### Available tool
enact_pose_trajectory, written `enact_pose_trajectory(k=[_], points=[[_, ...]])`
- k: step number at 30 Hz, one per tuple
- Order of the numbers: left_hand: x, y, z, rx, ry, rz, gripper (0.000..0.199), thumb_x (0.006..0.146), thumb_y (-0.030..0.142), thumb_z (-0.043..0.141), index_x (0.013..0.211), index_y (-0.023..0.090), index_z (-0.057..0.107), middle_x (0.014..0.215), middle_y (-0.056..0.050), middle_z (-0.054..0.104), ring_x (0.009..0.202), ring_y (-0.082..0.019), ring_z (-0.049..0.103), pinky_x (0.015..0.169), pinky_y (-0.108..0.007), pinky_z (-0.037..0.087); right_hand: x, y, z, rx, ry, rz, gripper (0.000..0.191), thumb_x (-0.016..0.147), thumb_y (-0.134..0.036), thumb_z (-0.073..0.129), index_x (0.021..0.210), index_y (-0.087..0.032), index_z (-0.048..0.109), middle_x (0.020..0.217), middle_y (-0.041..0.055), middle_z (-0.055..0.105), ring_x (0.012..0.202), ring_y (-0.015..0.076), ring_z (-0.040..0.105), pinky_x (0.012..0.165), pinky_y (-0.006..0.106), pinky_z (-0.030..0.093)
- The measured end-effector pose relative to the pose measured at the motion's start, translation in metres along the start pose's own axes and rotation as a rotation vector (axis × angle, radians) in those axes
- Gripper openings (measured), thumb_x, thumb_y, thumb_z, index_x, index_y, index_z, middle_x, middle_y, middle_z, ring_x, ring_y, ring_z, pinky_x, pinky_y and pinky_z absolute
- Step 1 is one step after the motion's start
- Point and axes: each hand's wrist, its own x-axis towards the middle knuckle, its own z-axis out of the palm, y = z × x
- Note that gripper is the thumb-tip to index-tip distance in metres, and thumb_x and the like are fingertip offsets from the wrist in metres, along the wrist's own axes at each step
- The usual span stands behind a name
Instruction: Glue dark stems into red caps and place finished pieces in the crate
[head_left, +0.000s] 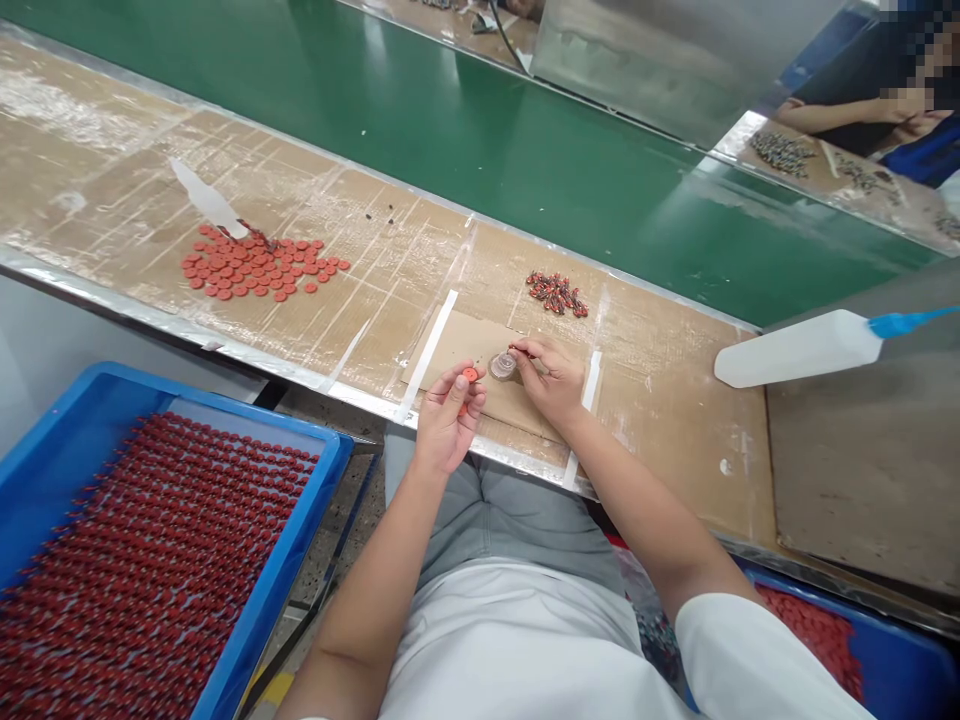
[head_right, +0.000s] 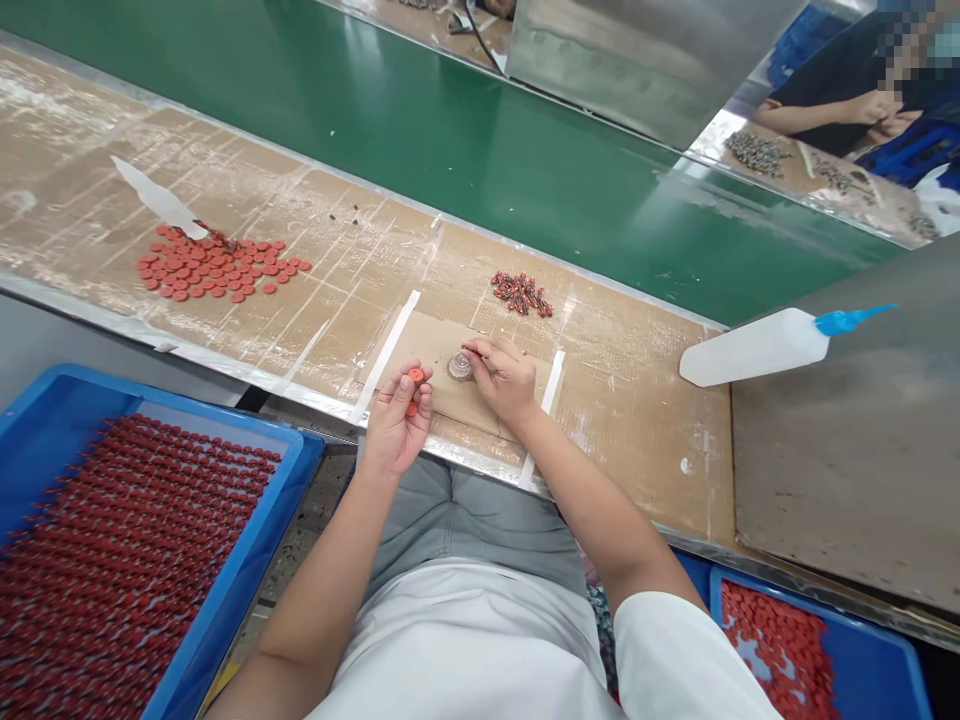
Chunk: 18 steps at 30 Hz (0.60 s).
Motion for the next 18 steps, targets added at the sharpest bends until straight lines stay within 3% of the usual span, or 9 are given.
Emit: enact_pose_trajectory(k=[4,6,11,14,18], points=[[-0.002,0.002,0.003,-0.016,0.022,-0.008,0.02,0.075,0.02,0.073,0.096,0.016,0.072,0.097,-0.003,0.072,0.077,-0.004,0.066,0.074,-0.011,0.052,0.0,-0.003,0.0,0.057,0.031,0.008,0.015,0.083,-0.025,0.063,0.096,-0.026,0.071,0.094,0.0028,0.073,0.085,0.0164,0.067,0.081,0.032,0.055],[-0.003,0.004,0.004,-0.018,0.05,-0.014,0.02,0.075,0.018,0.073,0.095,0.015,0.072,0.099,-0.004,0.071,0.079,-0.005,0.066,0.077,-0.011,0.052,0.001,-0.006,0.001,0.145,0.089,0.084,0.015,0.081,-0.026,0.066,0.096,-0.025,0.071,0.092,0.0025,0.073,0.082,0.0153,0.066,0.079,0.032,0.054],[-0.009,0.006,0.009,-0.042,0.099,-0.039,0.021,0.075,0.012,0.072,0.096,0.013,0.071,0.102,-0.005,0.071,0.084,-0.006,0.067,0.082,-0.012,0.052,0.008,-0.023,-0.006,0.548,0.273,0.535,0.025,0.075,-0.037,0.072,0.095,-0.023,0.07,0.088,0.0017,0.072,0.075,0.0116,0.065,0.073,0.027,0.054],[-0.017,0.006,0.016,-0.04,0.105,-0.06,0.021,0.075,0.011,0.072,0.096,0.014,0.071,0.101,-0.004,0.072,0.084,-0.006,0.068,0.081,-0.012,0.052,0.011,-0.039,-0.021,0.826,0.229,0.745,0.025,0.073,-0.038,0.074,0.093,-0.023,0.067,0.087,0.0,0.07,0.066,0.0076,0.06,0.061,0.021,0.05],[-0.034,0.004,0.031,-0.02,0.114,-0.117,0.021,0.074,0.014,0.073,0.095,0.017,0.071,0.097,-0.003,0.073,0.081,-0.006,0.068,0.078,-0.012,0.053,0.006,-0.063,-0.04,1.026,0.068,0.863,0.022,0.079,-0.041,0.069,0.091,-0.023,0.065,0.09,0.0004,0.068,0.061,0.0067,0.055,0.052,0.019,0.045]])
